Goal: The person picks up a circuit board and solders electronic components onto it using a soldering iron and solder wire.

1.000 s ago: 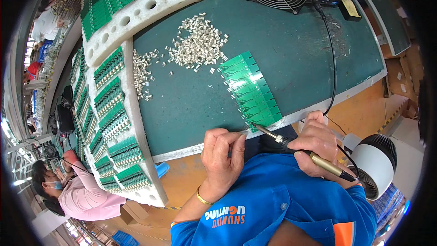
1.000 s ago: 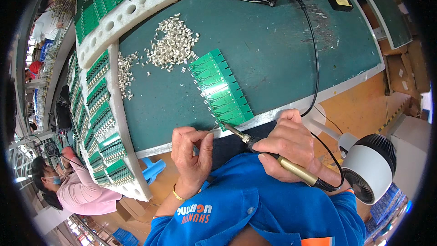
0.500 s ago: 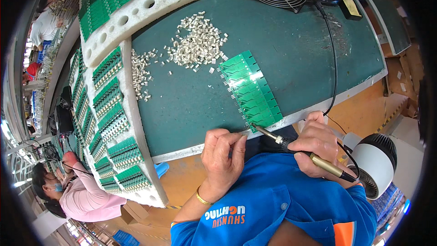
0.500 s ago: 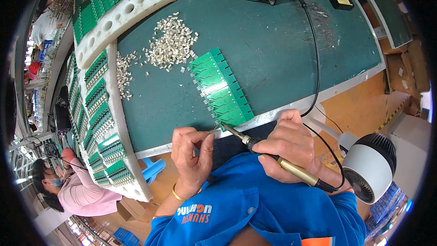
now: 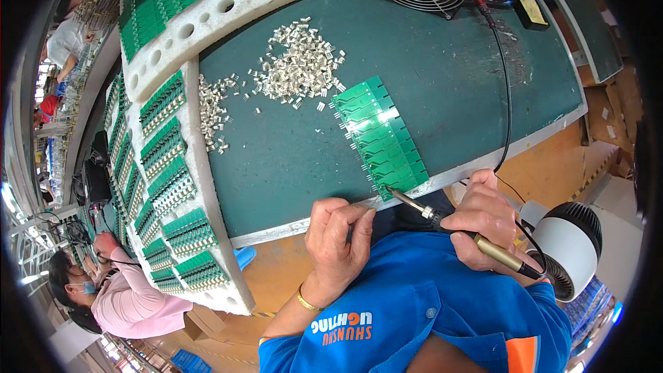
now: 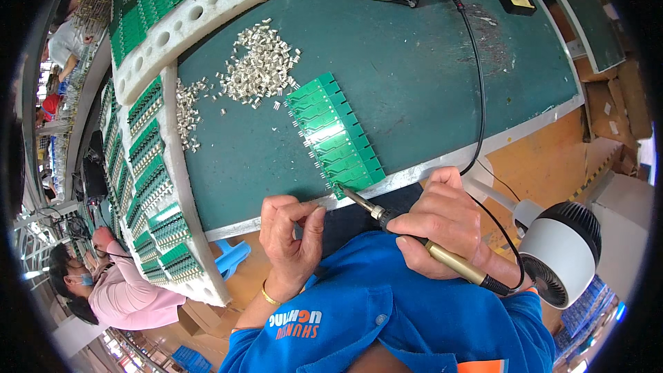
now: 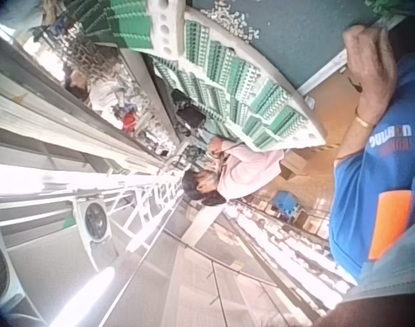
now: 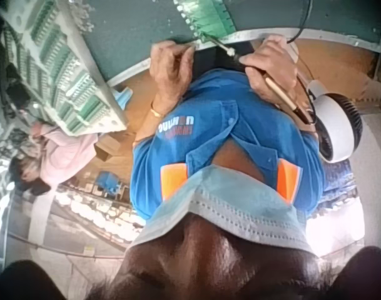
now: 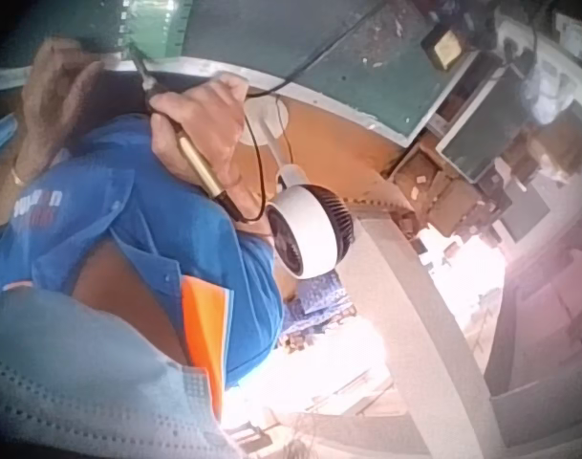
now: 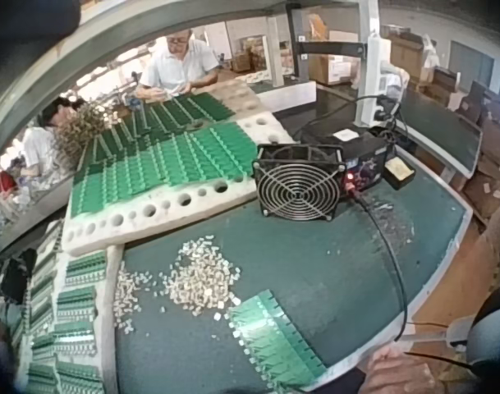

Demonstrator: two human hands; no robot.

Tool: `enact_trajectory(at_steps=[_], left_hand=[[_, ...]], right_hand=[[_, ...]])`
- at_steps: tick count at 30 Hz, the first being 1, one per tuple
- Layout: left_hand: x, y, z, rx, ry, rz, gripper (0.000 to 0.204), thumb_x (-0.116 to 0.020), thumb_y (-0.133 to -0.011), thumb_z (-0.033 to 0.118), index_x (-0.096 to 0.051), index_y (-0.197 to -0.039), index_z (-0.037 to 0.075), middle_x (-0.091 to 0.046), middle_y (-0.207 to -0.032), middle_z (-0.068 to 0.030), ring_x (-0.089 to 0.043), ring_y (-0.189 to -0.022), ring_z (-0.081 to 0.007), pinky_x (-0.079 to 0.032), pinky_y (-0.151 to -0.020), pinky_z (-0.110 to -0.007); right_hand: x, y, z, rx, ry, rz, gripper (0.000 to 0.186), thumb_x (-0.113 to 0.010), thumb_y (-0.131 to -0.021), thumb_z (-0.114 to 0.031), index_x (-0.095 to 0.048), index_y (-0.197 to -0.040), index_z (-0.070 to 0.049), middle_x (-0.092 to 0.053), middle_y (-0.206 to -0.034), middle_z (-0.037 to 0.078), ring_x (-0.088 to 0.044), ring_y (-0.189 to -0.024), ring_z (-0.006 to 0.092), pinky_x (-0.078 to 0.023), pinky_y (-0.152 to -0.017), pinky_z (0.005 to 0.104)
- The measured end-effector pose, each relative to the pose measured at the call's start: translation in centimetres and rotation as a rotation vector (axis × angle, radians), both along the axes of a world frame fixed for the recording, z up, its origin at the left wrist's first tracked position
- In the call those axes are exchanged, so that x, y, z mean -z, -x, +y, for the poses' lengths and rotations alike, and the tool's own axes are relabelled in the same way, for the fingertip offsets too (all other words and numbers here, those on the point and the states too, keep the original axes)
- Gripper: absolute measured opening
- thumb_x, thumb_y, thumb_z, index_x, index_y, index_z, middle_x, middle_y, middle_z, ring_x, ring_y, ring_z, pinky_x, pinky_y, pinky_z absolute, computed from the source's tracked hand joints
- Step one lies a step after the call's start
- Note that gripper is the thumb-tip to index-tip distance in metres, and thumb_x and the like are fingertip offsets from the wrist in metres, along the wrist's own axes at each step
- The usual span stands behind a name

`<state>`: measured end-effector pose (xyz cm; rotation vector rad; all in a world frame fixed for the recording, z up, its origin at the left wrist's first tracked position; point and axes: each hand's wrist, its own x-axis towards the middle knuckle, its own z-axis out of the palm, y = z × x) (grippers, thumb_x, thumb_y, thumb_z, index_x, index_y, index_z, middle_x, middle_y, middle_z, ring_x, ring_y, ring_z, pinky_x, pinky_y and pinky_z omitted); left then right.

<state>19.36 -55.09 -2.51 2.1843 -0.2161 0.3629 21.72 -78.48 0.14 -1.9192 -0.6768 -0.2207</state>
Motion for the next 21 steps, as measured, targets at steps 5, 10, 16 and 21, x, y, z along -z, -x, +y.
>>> enact_trajectory(at_steps=[5,10,16,21], left_hand=[[0.2,0.4,0.2,-0.009,0.009,-0.052,0.014,-0.074,-0.082,-0.003,-0.062,-0.087,0.002,-0.055,-0.08,-0.0075,-0.051,-0.064,-0.0148,-0.042,-0.053,-0.027],[-0.5,0.0,-0.1,-0.046,0.065,-0.038,0.011,-0.067,-0.087,-0.002,-0.057,-0.085,0.002,-0.054,-0.08,-0.0078,-0.047,-0.06,-0.0142,-0.037,-0.051,-0.026],[-0.4,0.4,0.0,-0.009,0.042,-0.045,0.006,-0.063,-0.089,-0.001,-0.058,-0.088,0.0,-0.053,-0.08,-0.0089,-0.048,-0.064,-0.0166,-0.038,-0.054,-0.027],[-0.4,1.1,0.0,-0.024,0.058,0.014,0.011,-0.068,-0.085,-0.005,-0.059,-0.089,0.0,-0.056,-0.083,-0.0098,-0.052,-0.067,-0.0176,-0.042,-0.057,-0.028]], right_hand=[[-0.1,0.0,-0.1,-0.002,-0.004,-0.014,0.019,-0.072,-0.072,-0.007,-0.069,-0.091,-0.009,-0.061,-0.066,0.001,-0.05,-0.053,0.0188,-0.038,-0.067,0.0386],[-0.9,-0.7,-0.9,0.036,-0.032,-0.082,0.021,-0.071,-0.071,-0.005,-0.068,-0.092,-0.004,-0.062,-0.067,0.003,-0.053,-0.055,0.019,-0.039,-0.066,0.0378],[-1.2,-0.3,-1.6,0.036,-0.051,-0.085,0.024,-0.071,-0.069,-0.003,-0.068,-0.093,-0.005,-0.061,-0.067,0.004,-0.052,-0.055,0.0197,-0.039,-0.066,0.0375],[-0.4,0.8,-0.8,-0.003,-0.02,-0.015,0.022,-0.071,-0.071,-0.005,-0.068,-0.092,-0.006,-0.056,-0.063,0.002,-0.05,-0.054,0.0195,-0.039,-0.067,0.0375]])
